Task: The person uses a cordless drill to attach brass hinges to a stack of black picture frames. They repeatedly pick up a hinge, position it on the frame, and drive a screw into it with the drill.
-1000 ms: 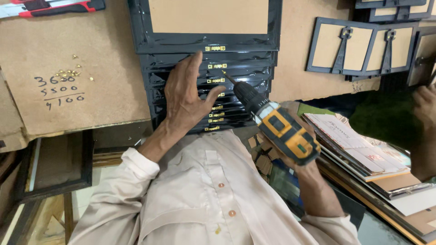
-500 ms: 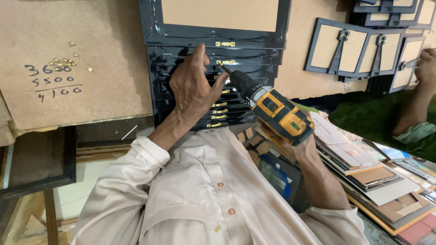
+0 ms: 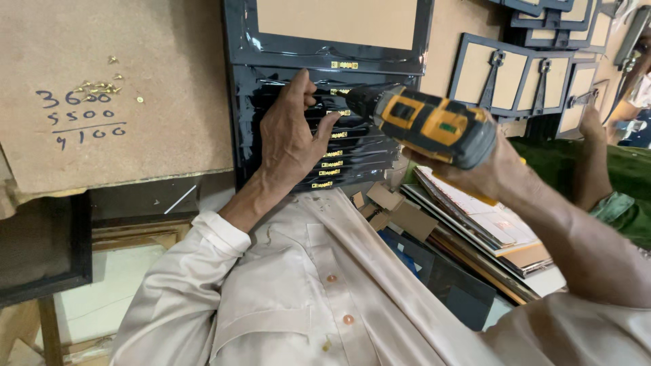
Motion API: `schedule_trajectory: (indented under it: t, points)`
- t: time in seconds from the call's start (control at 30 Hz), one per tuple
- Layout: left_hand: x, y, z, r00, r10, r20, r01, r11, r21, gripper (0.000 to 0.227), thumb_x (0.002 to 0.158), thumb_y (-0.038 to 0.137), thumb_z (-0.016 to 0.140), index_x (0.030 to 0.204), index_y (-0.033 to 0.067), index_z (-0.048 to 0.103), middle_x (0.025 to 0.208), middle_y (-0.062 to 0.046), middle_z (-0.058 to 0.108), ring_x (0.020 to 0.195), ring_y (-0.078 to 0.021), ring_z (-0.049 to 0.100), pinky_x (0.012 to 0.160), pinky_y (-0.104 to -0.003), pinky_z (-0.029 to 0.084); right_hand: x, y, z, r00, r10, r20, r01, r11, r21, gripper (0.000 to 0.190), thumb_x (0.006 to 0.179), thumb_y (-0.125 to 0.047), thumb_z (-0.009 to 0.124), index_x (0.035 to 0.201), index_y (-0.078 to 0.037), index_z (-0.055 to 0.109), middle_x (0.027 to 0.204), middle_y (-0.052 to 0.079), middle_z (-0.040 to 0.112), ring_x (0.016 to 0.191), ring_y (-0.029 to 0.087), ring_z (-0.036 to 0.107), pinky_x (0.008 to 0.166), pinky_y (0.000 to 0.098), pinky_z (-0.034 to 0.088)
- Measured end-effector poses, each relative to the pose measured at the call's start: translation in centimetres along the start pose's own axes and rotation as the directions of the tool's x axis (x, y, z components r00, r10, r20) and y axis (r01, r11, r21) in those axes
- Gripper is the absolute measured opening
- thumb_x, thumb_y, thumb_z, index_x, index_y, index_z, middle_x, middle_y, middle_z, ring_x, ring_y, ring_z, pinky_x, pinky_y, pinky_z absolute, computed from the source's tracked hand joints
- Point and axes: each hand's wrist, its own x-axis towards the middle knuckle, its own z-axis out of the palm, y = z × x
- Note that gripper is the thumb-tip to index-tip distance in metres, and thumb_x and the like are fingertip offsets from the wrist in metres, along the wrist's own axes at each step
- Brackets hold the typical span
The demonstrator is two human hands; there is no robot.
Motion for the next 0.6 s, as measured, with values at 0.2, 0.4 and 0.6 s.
schedule_trajectory:
  t: [0.2, 0.4, 0.6]
  points:
    - [-1.4, 0.6, -2.2, 0.995, -0.088, 0.038, 0.092, 0.991, -0.098, 0.087, 0.092, 0.011, 0.086, 0.154, -0.0013, 0.027, 0.133, -0.019, 0.058, 0.114, -0.0270, 0.068, 0.099, -0.037, 0.060, 0.6, 0.1, -2.6, 0.988, 0.152, 0.026, -0.153, 0.985, 0.085, 0.072, 0.077, -0.042, 0.085, 0.132, -0.007, 0.055, 0.117, 0.010, 0.070, 0.105, 0.022, 0.070, 0.095, 0.0395, 0.058]
    - [-2.0, 0.8, -6.6, 0.989, -0.059, -0.132, 0.043, 0.992, -0.121, 0.080, 0.102, 0.004, 0.081, 0.158, 0.0029, 0.024, 0.139, -0.021, 0.055, 0.118, -0.0295, 0.067, 0.103, -0.034, 0.062, 2.2, -0.5, -2.7, 0.995, 0.093, 0.025, -0.094, 0.995, 0.017, 0.053, 0.080, -0.038, 0.082, 0.124, -0.012, 0.067, 0.111, 0.008, 0.075, 0.097, 0.021, 0.072, 0.090, 0.0399, 0.056]
    - [-3.5, 0.1, -16.4, 0.930, -0.168, -0.326, 0.232, 0.958, 0.169, 0.039, 0.106, -0.009, 0.065, 0.141, 0.0001, 0.051, 0.130, -0.017, 0.055, 0.108, -0.0236, 0.067, 0.090, -0.031, 0.061, 2.2, 0.7, -1.6, 0.996, -0.058, -0.062, 0.058, 0.998, -0.006, 0.046, 0.083, -0.032, 0.082, 0.122, -0.011, 0.069, 0.108, 0.009, 0.075, 0.091, 0.020, 0.072, 0.084, 0.0379, 0.058]
